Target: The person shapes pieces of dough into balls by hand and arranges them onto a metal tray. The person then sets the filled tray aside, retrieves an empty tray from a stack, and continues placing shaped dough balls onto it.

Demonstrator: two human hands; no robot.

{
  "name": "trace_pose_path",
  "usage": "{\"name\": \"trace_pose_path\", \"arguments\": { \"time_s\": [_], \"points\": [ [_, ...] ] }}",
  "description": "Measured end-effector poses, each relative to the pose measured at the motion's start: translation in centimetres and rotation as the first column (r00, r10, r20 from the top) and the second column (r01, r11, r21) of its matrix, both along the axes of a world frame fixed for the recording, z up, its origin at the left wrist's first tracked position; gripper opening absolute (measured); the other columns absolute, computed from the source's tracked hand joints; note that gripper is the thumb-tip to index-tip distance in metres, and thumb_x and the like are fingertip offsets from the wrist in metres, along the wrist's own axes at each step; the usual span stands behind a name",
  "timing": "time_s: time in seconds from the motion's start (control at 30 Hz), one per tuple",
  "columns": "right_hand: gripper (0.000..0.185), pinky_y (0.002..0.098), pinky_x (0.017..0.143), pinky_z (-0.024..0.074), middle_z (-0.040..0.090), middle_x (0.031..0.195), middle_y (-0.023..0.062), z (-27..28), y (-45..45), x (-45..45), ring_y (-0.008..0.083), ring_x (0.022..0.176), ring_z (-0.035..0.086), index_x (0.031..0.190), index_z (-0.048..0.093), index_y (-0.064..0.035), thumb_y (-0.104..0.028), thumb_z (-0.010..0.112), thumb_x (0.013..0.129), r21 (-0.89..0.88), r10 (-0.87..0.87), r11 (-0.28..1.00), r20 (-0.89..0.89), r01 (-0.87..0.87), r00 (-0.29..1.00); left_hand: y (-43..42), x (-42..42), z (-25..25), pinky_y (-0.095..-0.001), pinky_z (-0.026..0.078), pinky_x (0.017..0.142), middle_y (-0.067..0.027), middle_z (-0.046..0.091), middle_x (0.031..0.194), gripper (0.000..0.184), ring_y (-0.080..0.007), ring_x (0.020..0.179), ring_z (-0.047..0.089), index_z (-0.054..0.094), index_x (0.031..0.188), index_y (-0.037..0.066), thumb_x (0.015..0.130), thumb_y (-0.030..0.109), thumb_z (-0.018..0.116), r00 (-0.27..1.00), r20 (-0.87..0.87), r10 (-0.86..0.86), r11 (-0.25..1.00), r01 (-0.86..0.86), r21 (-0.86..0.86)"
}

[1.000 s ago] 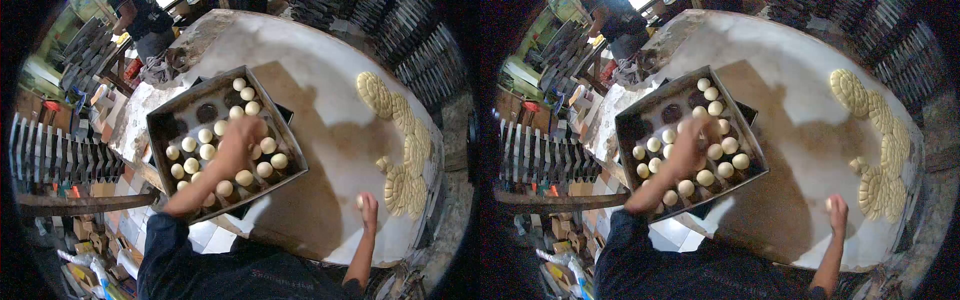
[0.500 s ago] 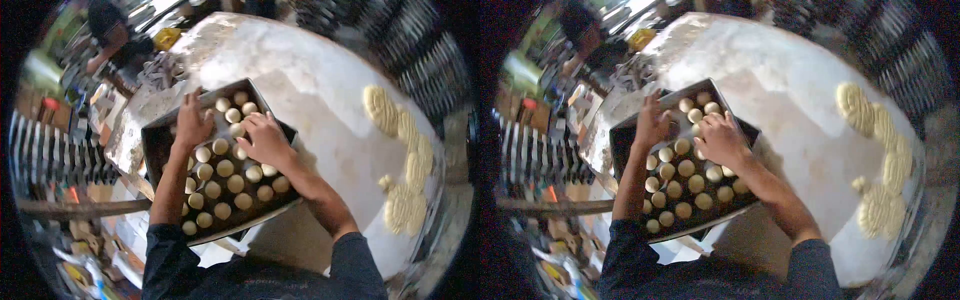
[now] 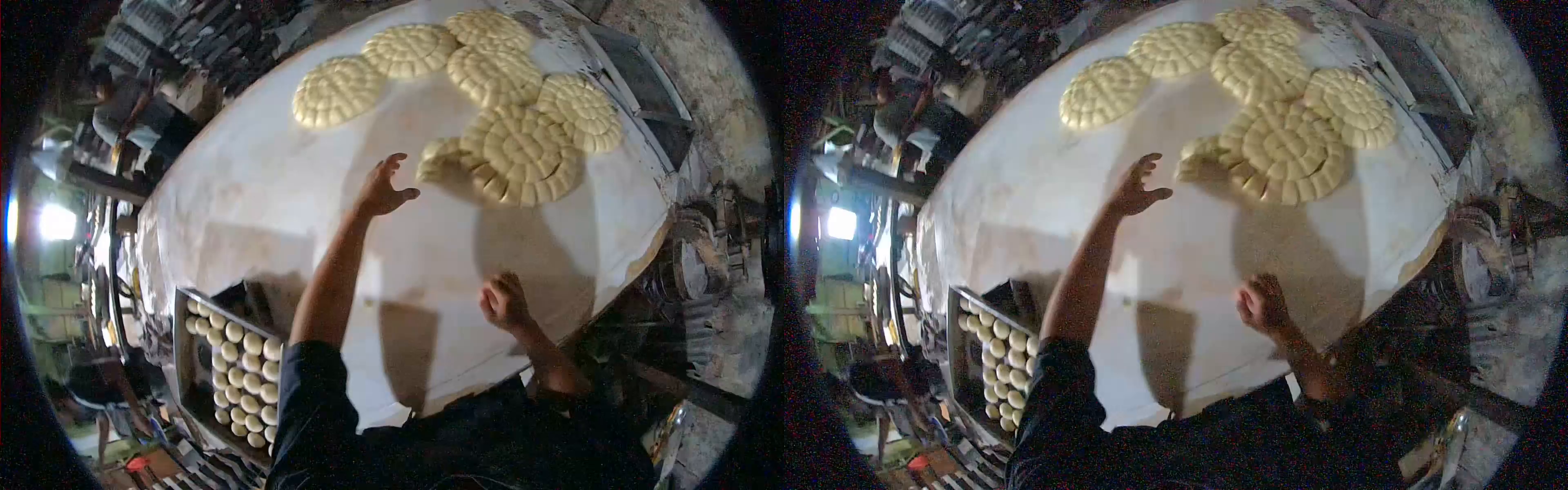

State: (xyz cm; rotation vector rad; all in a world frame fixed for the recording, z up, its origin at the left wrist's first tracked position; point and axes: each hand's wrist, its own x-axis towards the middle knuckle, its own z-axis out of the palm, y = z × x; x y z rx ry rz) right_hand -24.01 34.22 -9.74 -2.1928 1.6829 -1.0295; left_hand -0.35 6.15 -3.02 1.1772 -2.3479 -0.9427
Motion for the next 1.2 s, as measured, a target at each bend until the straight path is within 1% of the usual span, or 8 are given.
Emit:
{"name": "trace_pose_path", "arguments": {
  "time_s": [0.17,0.4,0.63,0.9,0.97,1.0,1.1,1.2],
  "points": [
    [0.01,0.0435,0.071,0.0408,0.051,0.074,0.012,0.4,1.1,-8.1,0.033,0.072,0.052,0.078,0.054,-0.0058,-0.013,0.062,0.078,0.086,-0.189,0.981,0.227,0.174,0.955,-2.8,-10.9,-7.5,-0.0432,0.046,0.095,-0.0228,0.046,0.133,0.083,-0.0346,0.116,0.051,0.035,0.136,-0.001,0.072,0.03,0.077,0.9,-0.007,0.436,0.879,-0.427,-0.213],
    [0.033,0.0472,0.083,0.041,0.057,0.088,0.015,1.5,-3.9,-6.8,0.0343,0.088,0.056,0.109,0.053,-0.0065,-0.012,0.063,0.078,0.107,-0.229,0.971,0.175,0.213,0.958,1.9,-10.2,-3.6,-0.0308,0.026,0.037,0.0018,0.045,0.053,0.037,-0.0114,0.039,0.036,0.058,0.07,0.01,0.079,0.045,0.069,0.694,-0.022,0.719,0.521,-0.519,0.678],
    [0.056,0.0505,0.092,0.0393,0.054,0.115,0.0205,-0.4,-14.0,-0.3,0.0357,0.104,0.053,0.141,0.042,-0.0197,-0.02,0.056,0.087,0.218,0.037,0.976,-0.039,-0.028,0.999,15.0,-8.4,-6.0,-0.0446,0.05,0.067,-0.0176,0.067,0.079,0.049,-0.034,0.072,0.065,0.066,0.092,0.002,0.086,0.05,0.061,0.684,0.304,0.663,0.73,-0.68,-0.064],
    [0.052,0.0494,0.087,0.0474,0.051,0.126,0.0279,3.2,-7.5,2.9,0.0399,0.107,0.055,0.14,0.041,-0.0116,-0.025,0.053,0.091,0.267,-0.034,0.958,-0.245,0.101,0.969,37.9,4.0,-8.2,-0.0412,0.051,0.075,-0.0178,0.066,0.093,0.045,-0.0317,0.083,0.065,0.055,0.117,0.006,0.084,0.032,0.069,0.574,-0.206,0.793,0.609,-0.757,0.235],
    [0.048,0.0476,0.086,0.0482,0.058,0.111,0.0237,1.1,-4.1,5.2,0.0375,0.1,0.059,0.125,0.052,-0.0057,-0.031,0.06,0.086,0.473,0.031,0.875,0.161,-0.105,0.986,42.4,5.4,-7.0,-0.0364,0.051,0.074,-0.0143,0.065,0.098,0.049,-0.0242,0.084,0.064,0.048,0.124,0.004,0.086,0.029,0.068,0.409,-0.357,0.84,0.528,-0.769,0.359],
    [0.042,0.0448,0.085,0.0483,0.06,0.103,0.0188,-0.5,-0.6,6.6,0.0327,0.096,0.06,0.11,0.057,-0.004,-0.033,0.064,0.081,0.524,0.025,0.775,0.533,-0.354,0.846,44.1,5.7,-5.6,-0.0316,0.051,0.072,-0.0109,0.063,0.103,0.055,-0.0168,0.085,0.062,0.041,0.131,0.002,0.089,0.025,0.067,0.268,-0.46,0.847,0.491,-0.726,0.481],
    [0.026,0.037,0.094,0.0441,0.058,0.114,0.0097,-4.0,8.7,12.0,0.0237,0.109,0.056,0.112,0.058,-0.0065,-0.026,0.05,0.097,0.512,0.555,0.423,0.506,-0.747,0.661,47.3,3.6,1.6,-0.0286,0.052,0.075,-0.0087,0.061,0.101,0.055,-0.0136,0.09,0.06,0.034,0.131,0.004,0.09,0.018,0.068,0.071,-0.614,0.786,0.51,-0.635,0.58],
    [0.025,0.0348,0.091,0.0473,0.057,0.117,0.006,2.0,15.0,16.4,0.0188,0.108,0.057,0.116,0.053,-0.0056,-0.022,0.051,0.098,0.107,-0.169,0.42,0.985,-0.901,0.039,47.9,3.4,0.6,-0.0269,0.051,0.072,-0.0099,0.061,0.106,0.037,-0.0129,0.084,0.061,0.042,0.117,0.002,0.091,0.015,0.065,0.134,-0.716,0.685,0.581,-0.693,0.426]
  ]
}}
